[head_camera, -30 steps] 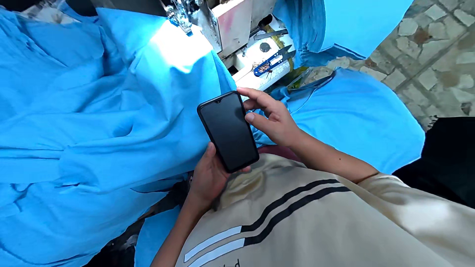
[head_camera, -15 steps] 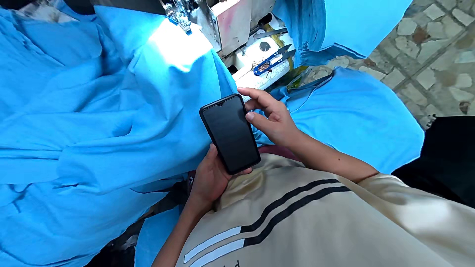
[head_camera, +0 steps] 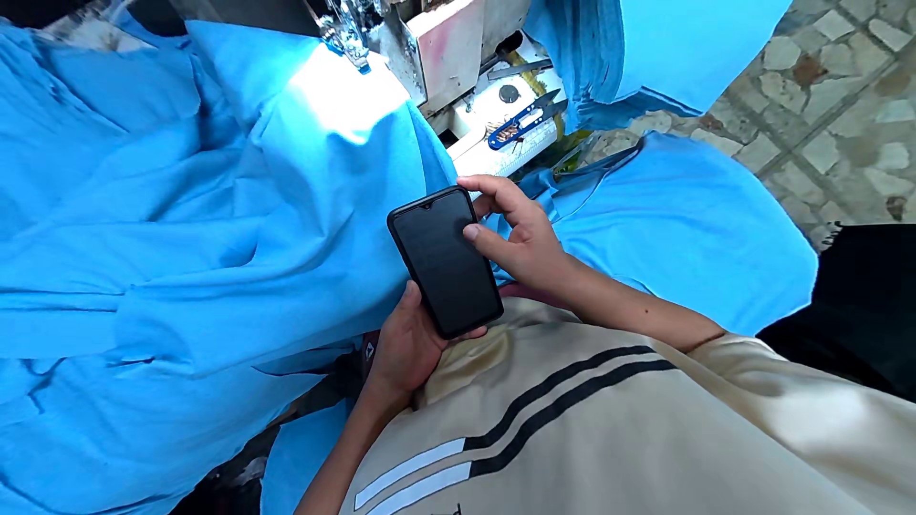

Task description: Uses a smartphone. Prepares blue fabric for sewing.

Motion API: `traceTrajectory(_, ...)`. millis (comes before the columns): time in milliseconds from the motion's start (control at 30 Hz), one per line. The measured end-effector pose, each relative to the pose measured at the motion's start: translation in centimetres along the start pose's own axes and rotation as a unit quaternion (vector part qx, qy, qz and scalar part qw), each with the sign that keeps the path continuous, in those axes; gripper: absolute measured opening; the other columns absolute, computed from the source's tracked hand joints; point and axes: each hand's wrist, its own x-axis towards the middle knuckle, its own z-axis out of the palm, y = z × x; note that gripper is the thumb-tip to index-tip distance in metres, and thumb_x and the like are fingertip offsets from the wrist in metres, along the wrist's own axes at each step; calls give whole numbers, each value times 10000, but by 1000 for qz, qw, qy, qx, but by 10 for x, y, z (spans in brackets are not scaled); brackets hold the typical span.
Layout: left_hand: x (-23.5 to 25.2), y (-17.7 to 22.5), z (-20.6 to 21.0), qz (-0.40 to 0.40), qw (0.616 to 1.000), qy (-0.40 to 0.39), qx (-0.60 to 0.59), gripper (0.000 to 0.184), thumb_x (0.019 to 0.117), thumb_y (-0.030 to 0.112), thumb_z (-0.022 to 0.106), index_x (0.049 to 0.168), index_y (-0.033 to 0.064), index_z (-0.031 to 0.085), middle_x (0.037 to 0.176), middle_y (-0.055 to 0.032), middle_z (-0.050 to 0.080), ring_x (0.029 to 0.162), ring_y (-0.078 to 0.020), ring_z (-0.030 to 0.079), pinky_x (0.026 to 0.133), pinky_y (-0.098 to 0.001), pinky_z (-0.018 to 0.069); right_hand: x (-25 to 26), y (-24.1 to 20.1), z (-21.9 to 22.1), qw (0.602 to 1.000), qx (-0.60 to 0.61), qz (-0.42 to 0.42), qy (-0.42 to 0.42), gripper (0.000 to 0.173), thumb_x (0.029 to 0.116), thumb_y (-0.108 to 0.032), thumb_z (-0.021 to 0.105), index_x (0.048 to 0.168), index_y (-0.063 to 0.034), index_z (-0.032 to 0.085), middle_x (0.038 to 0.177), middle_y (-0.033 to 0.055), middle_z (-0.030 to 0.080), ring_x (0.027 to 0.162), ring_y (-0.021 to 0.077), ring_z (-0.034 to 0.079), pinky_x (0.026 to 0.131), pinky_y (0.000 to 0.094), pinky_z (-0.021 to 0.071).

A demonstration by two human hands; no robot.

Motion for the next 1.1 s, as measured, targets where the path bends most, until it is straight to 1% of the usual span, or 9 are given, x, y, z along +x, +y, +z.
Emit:
traceTrajectory(67, 0, 0, 0, -1, 1000, 2, 0, 429, 1072, 472, 406, 1342, 178, 562, 1268, -116, 692, 1133, -320, 701, 906, -528, 604, 0, -1, 2, 1000, -13, -5, 7, 476, 929, -106, 616, 1356, 89, 538, 998, 95, 669, 931, 111, 621, 873, 281, 523)
traceTrajectory(200, 0, 1, 3, 0, 1000, 13, 4, 421, 1081, 453, 374, 1332, 169, 557, 1258, -118, 695, 1121, -320, 705, 896, -529, 608, 1, 0, 8, 998, -40, -26, 28, 481, 911, -111, 664, 1327, 100, 546, 992, 127, 672, 911, 136, 629, 852, 295, 531)
traceTrajectory(333, 0, 1, 2, -2, 1000, 7, 2, 421, 1077, 462, 387, 1334, 176, 558, 1253, -116, 697, 1118, -318, 707, 900, -527, 606, 2, 1, 10, 997, -59, -28, 37, 469, 907, -94, 675, 1315, 100, 552, 959, 128, 674, 875, 144, 627, 836, 303, 528)
traceTrajectory(400, 0, 1, 1, -3, 1000, 3, 3, 429, 1076, 472, 385, 1341, 180, 557, 1259, -117, 694, 1123, -317, 704, 901, -525, 606, 1, 0, 9, 998, -49, -19, 28, 460, 928, -104, 647, 1328, 95, 542, 974, 123, 666, 886, 131, 628, 840, 291, 534)
traceTrajectory(533, -1, 0, 1, 1, 1000, 5, 19, 444, 1081, 483, 359, 1346, 182, 552, 1261, -107, 693, 1128, -310, 702, 897, -519, 610, 1, 1, 6, 1000, -21, -6, 17, 435, 960, -121, 563, 1337, 95, 536, 942, 82, 652, 873, 92, 609, 823, 263, 520)
traceTrajectory(700, 0, -1, -2, -6, 1000, -7, 3, 448, 1052, 509, 448, 1345, 191, 566, 1265, -116, 692, 1131, -317, 701, 906, -518, 606, 0, 1, 3, 1000, 1, 9, 5, 422, 976, -104, 498, 1349, 90, 532, 906, 42, 618, 867, 69, 597, 823, 243, 518)
traceTrajectory(833, 0, -1, -2, -9, 1000, -5, 0, 443, 1061, 498, 427, 1353, 191, 559, 1280, -118, 686, 1143, -321, 696, 911, -520, 604, 0, 0, 2, 1000, 10, 21, 0, 416, 975, -90, 480, 1349, 84, 535, 896, 27, 601, 842, 53, 587, 793, 223, 515)
traceTrajectory(933, 0, -2, -4, -11, 1000, -9, -6, 443, 1050, 508, 455, 1347, 201, 572, 1278, -110, 688, 1146, -318, 694, 920, -524, 599, 0, 1, 2, 1000, 12, 23, 3, 412, 976, -86, 476, 1346, 83, 538, 907, 36, 615, 839, 51, 594, 789, 220, 520)
traceTrajectory(1100, 0, -2, -4, -12, 1000, -9, -6, 436, 1065, 498, 418, 1341, 198, 574, 1276, -109, 689, 1148, -317, 693, 927, -530, 595, -1, 1, 1, 999, 14, 31, -1, 413, 981, -81, 464, 1356, 79, 532, 937, 42, 626, 850, 40, 597, 793, 211, 520)
